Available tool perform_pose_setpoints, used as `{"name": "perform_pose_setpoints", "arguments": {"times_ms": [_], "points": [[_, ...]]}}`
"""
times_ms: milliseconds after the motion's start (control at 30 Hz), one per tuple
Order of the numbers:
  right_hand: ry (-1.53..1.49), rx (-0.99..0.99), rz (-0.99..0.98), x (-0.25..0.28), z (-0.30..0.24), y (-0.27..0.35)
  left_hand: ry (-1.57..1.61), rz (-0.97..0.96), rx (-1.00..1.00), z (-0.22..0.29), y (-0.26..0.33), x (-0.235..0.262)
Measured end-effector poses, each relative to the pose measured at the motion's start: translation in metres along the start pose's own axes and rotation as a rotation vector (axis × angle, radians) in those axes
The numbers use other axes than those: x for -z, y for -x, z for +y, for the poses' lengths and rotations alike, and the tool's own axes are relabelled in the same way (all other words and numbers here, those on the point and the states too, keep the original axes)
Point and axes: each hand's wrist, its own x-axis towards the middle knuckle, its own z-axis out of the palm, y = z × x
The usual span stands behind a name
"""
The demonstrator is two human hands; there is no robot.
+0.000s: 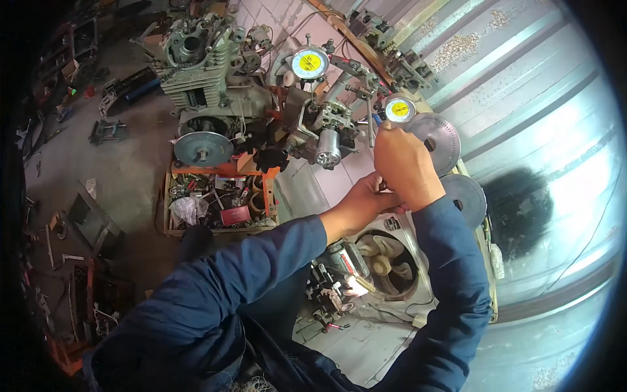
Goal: The person measures and adjusts engine components using dial indicators, then uses a wrench and a hex key to loosen or tighten parts.
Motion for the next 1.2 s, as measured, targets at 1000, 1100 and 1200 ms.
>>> {"name": "perform_pose_setpoints", "arguments": {"times_ms": [1000, 1100, 1200], "points": [[-0.258, -0.101, 0.033, -0.003, -0.014, -0.006, -0.11, 0.013, -0.02, -0.019, -0.022, -0.001], [-0.339, -0.114, 0.102, 0.012, -0.015, -0.003, -0.11, -0.002, -0.118, -0.023, -0.026, 0.002], [-1.026, -0.317, -0.121, 0.029, -0.018, 0.016, -0.06, -0.035, -0.077, -0.019, -0.021, 0.003]]}}
